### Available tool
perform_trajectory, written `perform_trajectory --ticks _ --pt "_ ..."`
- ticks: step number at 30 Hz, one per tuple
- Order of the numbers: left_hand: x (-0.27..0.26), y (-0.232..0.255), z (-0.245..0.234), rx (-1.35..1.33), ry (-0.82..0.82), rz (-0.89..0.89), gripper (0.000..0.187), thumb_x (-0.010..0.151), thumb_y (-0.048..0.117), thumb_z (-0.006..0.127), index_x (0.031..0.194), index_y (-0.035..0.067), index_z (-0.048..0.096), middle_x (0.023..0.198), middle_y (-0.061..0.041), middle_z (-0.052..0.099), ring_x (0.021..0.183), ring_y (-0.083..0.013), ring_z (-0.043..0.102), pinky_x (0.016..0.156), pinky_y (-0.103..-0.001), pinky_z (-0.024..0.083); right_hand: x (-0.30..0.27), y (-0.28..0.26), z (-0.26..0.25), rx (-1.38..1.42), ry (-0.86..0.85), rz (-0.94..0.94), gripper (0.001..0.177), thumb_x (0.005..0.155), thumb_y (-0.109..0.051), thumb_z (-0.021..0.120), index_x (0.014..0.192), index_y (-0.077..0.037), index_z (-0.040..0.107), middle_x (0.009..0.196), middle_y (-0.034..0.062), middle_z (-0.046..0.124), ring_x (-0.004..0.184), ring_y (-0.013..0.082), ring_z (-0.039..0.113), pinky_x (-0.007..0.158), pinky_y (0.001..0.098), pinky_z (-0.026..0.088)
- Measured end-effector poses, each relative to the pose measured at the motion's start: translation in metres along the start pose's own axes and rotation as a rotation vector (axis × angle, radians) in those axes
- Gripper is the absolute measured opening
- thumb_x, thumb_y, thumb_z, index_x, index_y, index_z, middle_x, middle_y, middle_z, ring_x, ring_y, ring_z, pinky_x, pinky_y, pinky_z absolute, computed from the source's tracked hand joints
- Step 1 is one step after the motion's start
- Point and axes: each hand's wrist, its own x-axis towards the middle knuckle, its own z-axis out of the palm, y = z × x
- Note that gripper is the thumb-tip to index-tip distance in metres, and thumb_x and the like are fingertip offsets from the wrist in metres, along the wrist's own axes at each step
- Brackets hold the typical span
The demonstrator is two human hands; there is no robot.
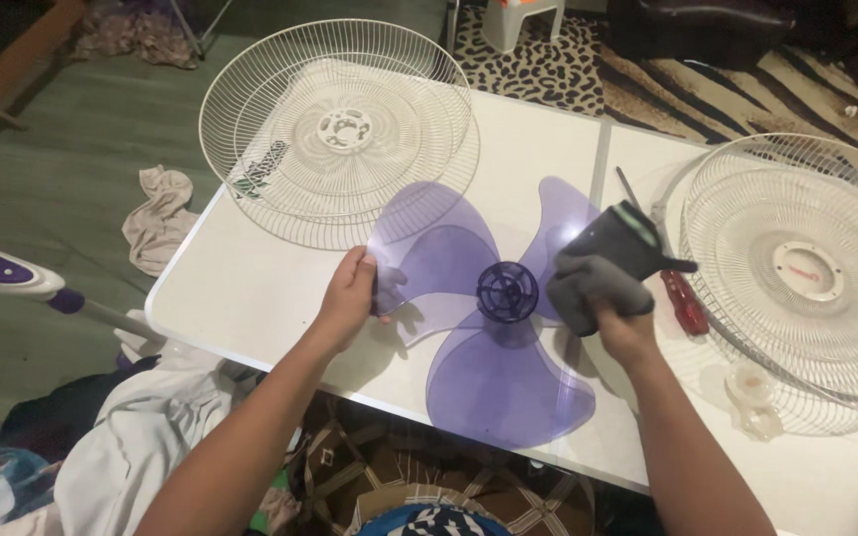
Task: The person wipes a white metal fan cage with a dark cloth, then wipes a purple fan blade. The person holds the parts steady with one hand while wiping with the other. The parts are placed on a white table.
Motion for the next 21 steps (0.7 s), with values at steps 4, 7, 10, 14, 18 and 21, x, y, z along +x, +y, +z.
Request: perform_trajectory --ticks 4,7,10,14,18,21 --pt "0.004 -0.004 -0.004 0.035 -0.036 -0.029 0.032 0.108 0.026 0.034 0.122 0.005 0.053 0.101 -0.014 0.072 0.069 -0.0162 0.066 0.055 -0.03 0.055 -0.004 -0.041 0.01 0.037 -0.157 -0.18 0.019 0.099 -0.007 0.062 0.117 -0.002 0.068 0.111 0.0062 0.074 0.1 0.0133 0.07 0.088 0.0282 0.056" --pt "0.012 -0.004 -0.004 0.115 -0.023 -0.068 0.033 0.107 0.025 0.035 0.123 0.004 0.054 0.103 -0.014 0.074 0.07 -0.0169 0.068 0.056 -0.031 0.056 -0.006 -0.043 0.017 0.007 -0.123 -0.067 0.024 0.092 -0.008 0.068 0.116 -0.002 0.067 0.106 0.0062 0.074 0.096 0.0138 0.071 0.084 0.029 0.057" --pt "0.019 -0.002 -0.004 0.244 0.011 -0.102 0.034 0.106 0.024 0.037 0.125 0.005 0.059 0.103 -0.013 0.074 0.073 -0.0161 0.069 0.059 -0.03 0.057 -0.006 -0.04 0.016 -0.003 -0.143 -0.095 0.022 0.093 -0.009 0.069 0.115 -0.002 0.069 0.105 0.0061 0.074 0.095 0.0144 0.071 0.084 0.0299 0.057" --pt "0.022 0.005 -0.001 0.458 0.021 -0.021 0.037 0.108 0.025 0.042 0.126 0.003 0.065 0.092 -0.02 0.068 0.07 -0.0205 0.063 0.061 -0.033 0.056 -0.009 -0.044 0.023 0.046 -0.109 -0.084 0.026 0.092 -0.009 0.069 0.118 -0.002 0.067 0.109 0.0059 0.072 0.099 0.0147 0.069 0.088 0.0298 0.056" --pt "0.018 0.028 0.008 0.746 0.12 0.01 0.038 0.101 0.027 0.049 0.123 0.002 0.067 0.084 -0.019 0.074 0.073 -0.0234 0.072 0.071 -0.035 0.055 -0.007 -0.057 0.025 0.038 -0.114 -0.026 0.026 0.093 -0.009 0.069 0.119 -0.002 0.068 0.111 0.0065 0.073 0.101 0.0154 0.07 0.089 0.0296 0.057" --pt "0.023 0.033 0.009 0.793 0.146 0.034 0.039 0.097 0.027 0.051 0.122 0.001 0.067 0.088 -0.021 0.075 0.079 -0.0291 0.075 0.077 -0.039 0.057 -0.007 -0.073 0.032 0.144 -0.099 0.086 0.029 0.094 -0.008 0.069 0.122 -0.001 0.066 0.113 0.0089 0.072 0.102 0.016 0.07 0.089 0.0304 0.058"
